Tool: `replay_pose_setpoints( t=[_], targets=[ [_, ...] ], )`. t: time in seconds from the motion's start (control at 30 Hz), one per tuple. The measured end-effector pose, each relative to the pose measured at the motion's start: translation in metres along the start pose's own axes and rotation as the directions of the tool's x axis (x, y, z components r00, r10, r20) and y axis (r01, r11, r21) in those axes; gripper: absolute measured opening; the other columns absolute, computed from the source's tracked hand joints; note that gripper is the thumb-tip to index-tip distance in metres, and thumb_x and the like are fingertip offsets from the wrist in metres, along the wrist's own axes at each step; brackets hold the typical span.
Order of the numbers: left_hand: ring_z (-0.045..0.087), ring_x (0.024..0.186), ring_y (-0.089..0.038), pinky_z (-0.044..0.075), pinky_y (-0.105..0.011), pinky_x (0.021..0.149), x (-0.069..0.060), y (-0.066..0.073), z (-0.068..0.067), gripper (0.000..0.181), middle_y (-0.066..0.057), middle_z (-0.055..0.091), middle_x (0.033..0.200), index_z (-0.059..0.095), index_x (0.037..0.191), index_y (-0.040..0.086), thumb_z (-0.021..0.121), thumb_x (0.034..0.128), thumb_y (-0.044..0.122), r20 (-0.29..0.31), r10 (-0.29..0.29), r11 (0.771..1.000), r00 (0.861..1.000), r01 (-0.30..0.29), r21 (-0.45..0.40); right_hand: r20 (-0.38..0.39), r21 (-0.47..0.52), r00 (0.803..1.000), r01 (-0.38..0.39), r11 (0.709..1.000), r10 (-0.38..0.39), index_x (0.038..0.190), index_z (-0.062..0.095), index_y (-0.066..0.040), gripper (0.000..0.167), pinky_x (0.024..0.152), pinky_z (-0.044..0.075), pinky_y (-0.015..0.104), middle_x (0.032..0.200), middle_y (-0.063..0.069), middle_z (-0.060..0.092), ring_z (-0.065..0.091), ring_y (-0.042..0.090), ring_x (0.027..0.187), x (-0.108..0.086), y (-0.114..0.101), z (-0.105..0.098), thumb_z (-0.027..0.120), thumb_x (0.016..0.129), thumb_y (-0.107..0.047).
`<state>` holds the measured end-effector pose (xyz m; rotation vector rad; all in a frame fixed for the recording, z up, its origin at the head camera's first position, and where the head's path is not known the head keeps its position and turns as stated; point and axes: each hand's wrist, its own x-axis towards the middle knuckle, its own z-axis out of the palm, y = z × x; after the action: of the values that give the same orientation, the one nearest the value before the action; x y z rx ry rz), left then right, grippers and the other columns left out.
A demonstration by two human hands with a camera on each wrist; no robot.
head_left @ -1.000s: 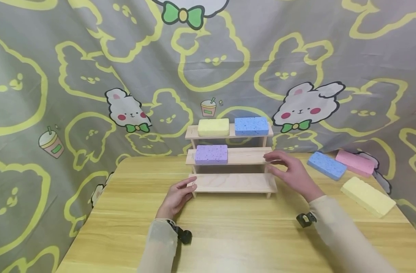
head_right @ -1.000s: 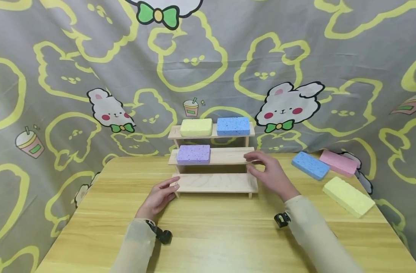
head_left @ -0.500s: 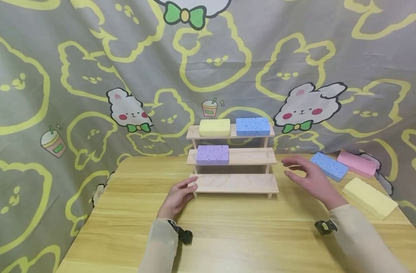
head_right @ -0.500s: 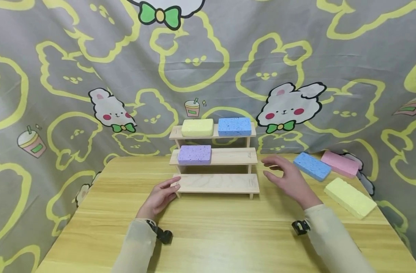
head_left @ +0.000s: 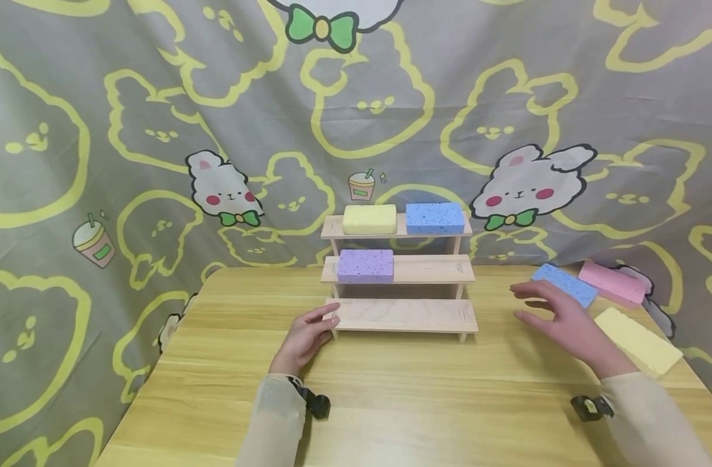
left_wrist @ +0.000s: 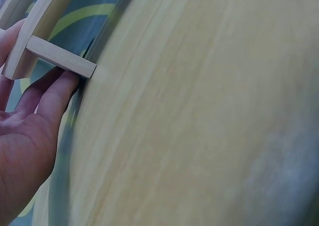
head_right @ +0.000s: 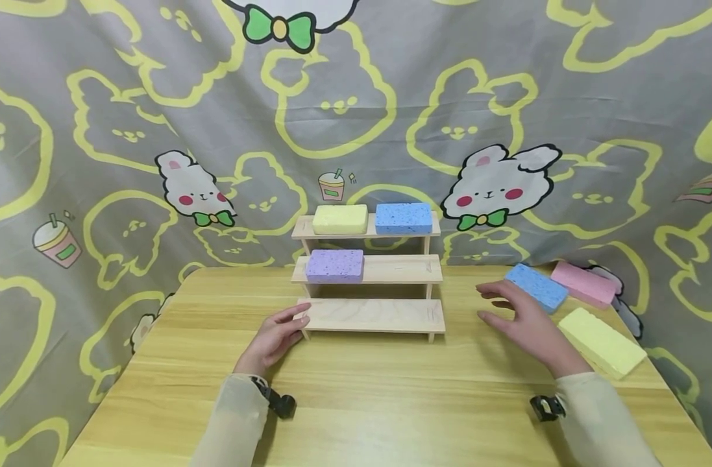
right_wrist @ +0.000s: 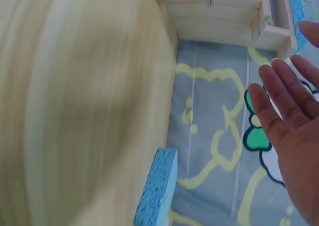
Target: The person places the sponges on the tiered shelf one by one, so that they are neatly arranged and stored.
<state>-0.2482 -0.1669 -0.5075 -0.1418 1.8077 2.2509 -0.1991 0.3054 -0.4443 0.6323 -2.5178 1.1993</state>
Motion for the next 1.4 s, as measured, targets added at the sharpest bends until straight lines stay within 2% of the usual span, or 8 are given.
replay_pose_setpoints(
  t=[0.17, 0.43, 0.6, 0.77, 0.87, 1.0, 1.23, 1.4],
  targets=[
    [0.059, 0.104, -0.018, 0.049, -0.034, 0.090, 0.000, 0.001, 0.001, 0.040, -0.013, 0.040, 0.149, 0.063, 0.129, -0.002, 0.070, 0.0891, -0.001, 0.009, 0.006, 1.000, 1.000, -0.006, -0.002, -0.013, -0.003, 0.998, -0.060, 0.998, 0.060, 0.127, 0.059, 0.000, 0.043, 0.093, 0.036, 0.008, 0.122, 0.006, 0.058, 0.047, -0.004, 0.114, -0.018, 0.005, -0.010, 0.073, 0.087, -0.001],
    [0.059, 0.105, -0.018, 0.050, -0.034, 0.089, 0.000, 0.001, 0.002, 0.040, -0.012, 0.038, 0.151, 0.064, 0.128, 0.000, 0.071, 0.0887, 0.000, 0.006, -0.001, 1.000, 1.000, 0.001, 0.009, -0.039, -0.116, 0.983, -0.185, 0.976, 0.182, 0.136, 0.056, -0.010, 0.047, 0.099, 0.018, 0.009, 0.135, 0.006, 0.049, 0.031, -0.012, 0.122, -0.047, 0.018, -0.026, 0.072, 0.092, -0.017],
    [0.059, 0.103, -0.018, 0.050, -0.033, 0.088, 0.001, 0.000, 0.002, 0.040, -0.012, 0.040, 0.150, 0.064, 0.128, 0.000, 0.071, 0.0888, 0.001, 0.005, -0.001, 1.000, 1.000, 0.001, 0.011, -0.069, -0.127, 0.978, -0.206, 0.970, 0.199, 0.138, 0.052, -0.004, 0.051, 0.109, 0.009, 0.019, 0.145, 0.013, 0.041, 0.021, -0.011, 0.128, -0.065, 0.031, -0.036, 0.071, 0.091, -0.014],
    [0.059, 0.103, -0.018, 0.050, -0.033, 0.087, 0.001, -0.001, 0.002, 0.039, -0.012, 0.042, 0.148, 0.064, 0.128, 0.000, 0.071, 0.0889, 0.001, 0.004, -0.002, 1.000, 1.000, 0.002, 0.015, -0.088, -0.148, 0.971, -0.233, 0.961, 0.222, 0.141, 0.047, 0.001, 0.057, 0.105, 0.006, 0.014, 0.147, 0.011, 0.038, 0.018, -0.011, 0.129, -0.082, 0.044, -0.048, 0.072, 0.091, -0.013],
    [0.059, 0.102, -0.018, 0.051, -0.032, 0.086, 0.001, -0.001, 0.002, 0.039, -0.011, 0.043, 0.147, 0.065, 0.127, 0.001, 0.071, 0.0889, 0.001, -0.002, -0.002, 1.000, 1.000, 0.002, 0.016, -0.095, -0.153, 0.958, -0.282, 0.947, 0.270, 0.144, 0.041, 0.003, 0.064, 0.114, 0.004, 0.032, 0.150, 0.020, 0.033, 0.012, 0.005, 0.140, -0.092, 0.052, -0.057, 0.072, 0.091, -0.015],
    [0.059, 0.103, -0.018, 0.050, -0.033, 0.088, 0.001, -0.002, 0.002, 0.039, -0.011, 0.042, 0.148, 0.065, 0.127, 0.001, 0.071, 0.0887, 0.001, -0.002, -0.005, 1.000, 1.000, 0.005, 0.015, -0.093, -0.171, 0.946, -0.322, 0.931, 0.310, 0.146, 0.031, 0.011, 0.074, 0.108, -0.006, 0.065, 0.148, 0.039, 0.022, 0.000, 0.047, 0.142, -0.105, 0.065, -0.069, 0.072, 0.090, -0.016],
    [0.059, 0.105, -0.019, 0.049, -0.035, 0.091, 0.000, -0.002, 0.000, 0.040, -0.012, 0.039, 0.150, 0.064, 0.128, 0.001, 0.070, 0.0891, 0.001, 0.003, -0.002, 1.000, 1.000, 0.002, 0.017, -0.107, -0.227, 0.943, -0.333, 0.915, 0.316, 0.145, 0.018, 0.019, 0.082, 0.107, -0.006, 0.069, 0.138, 0.051, 0.020, 0.005, 0.067, 0.129, -0.119, 0.094, -0.085, 0.069, 0.091, -0.016],
    [0.060, 0.103, -0.018, 0.049, -0.035, 0.091, 0.000, -0.002, -0.001, 0.040, -0.013, 0.040, 0.149, 0.064, 0.129, 0.000, 0.070, 0.0889, 0.000, 0.011, 0.005, 1.000, 1.000, -0.005, 0.009, -0.117, -0.282, 0.927, -0.376, 0.883, 0.357, 0.144, 0.021, 0.018, 0.081, 0.094, 0.009, 0.079, 0.123, 0.052, 0.032, 0.024, 0.071, 0.111, -0.120, 0.105, -0.090, 0.070, 0.091, -0.019]
  ],
)
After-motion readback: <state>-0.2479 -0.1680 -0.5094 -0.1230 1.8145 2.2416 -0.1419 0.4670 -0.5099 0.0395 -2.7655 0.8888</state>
